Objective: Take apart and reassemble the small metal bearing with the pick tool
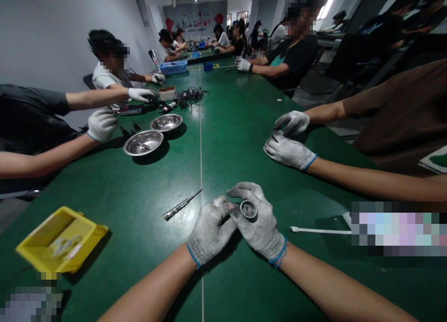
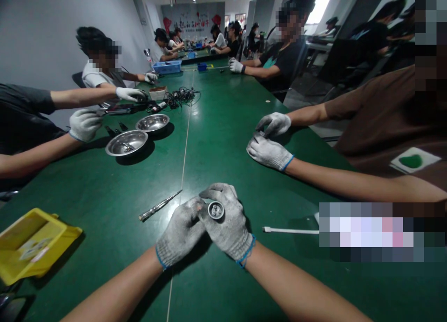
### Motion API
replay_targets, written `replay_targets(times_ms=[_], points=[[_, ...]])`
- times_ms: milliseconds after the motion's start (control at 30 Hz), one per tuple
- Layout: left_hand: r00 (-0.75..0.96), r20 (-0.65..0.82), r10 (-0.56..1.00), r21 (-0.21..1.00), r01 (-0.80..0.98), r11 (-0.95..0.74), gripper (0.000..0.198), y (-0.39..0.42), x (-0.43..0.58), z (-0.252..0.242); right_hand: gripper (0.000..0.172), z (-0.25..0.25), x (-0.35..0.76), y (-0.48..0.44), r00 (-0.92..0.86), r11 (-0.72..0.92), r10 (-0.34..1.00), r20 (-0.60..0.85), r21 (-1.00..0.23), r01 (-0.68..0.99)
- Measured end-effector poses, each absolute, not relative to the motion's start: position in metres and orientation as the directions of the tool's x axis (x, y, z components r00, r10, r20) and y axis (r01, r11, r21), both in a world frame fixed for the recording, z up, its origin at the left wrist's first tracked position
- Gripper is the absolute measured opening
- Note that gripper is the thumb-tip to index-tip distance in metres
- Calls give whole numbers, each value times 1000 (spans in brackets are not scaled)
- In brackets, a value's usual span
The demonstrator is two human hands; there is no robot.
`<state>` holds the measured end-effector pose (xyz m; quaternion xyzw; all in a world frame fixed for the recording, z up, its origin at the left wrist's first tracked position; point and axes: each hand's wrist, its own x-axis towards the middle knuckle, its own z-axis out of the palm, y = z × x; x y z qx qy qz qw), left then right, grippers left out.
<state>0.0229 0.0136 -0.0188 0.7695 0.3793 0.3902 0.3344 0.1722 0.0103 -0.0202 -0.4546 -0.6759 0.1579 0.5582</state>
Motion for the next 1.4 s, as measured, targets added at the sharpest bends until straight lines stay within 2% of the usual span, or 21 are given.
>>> replay_targets(times_ms=[367,700,933,1133,1267,1400], points=[[455,369,810,808,272,-522,16,16,21,-21,13,-18,174,10,-56,588,779,625,-696,412],[391,356,849,834,277,-477,9,16,23,-22,14,-17,173,8,-64,582,788,612,-706,405],[365,339,867,861,251,-442,16,18,25,-35,17,-17,174,7,-83,576,795,601,-707,410],[364,369,855,845,253,-472,7,15,24,-24,16,-17,173,7,-78,581,791,607,-704,408],[404,311,860,838,310,-449,15,14,21,-21,15,-17,174,8,-74,571,799,597,-714,405],[452,292,843,845,291,-449,19,14,20,-22,16,-17,174,9,-63,571,797,601,-715,402]])
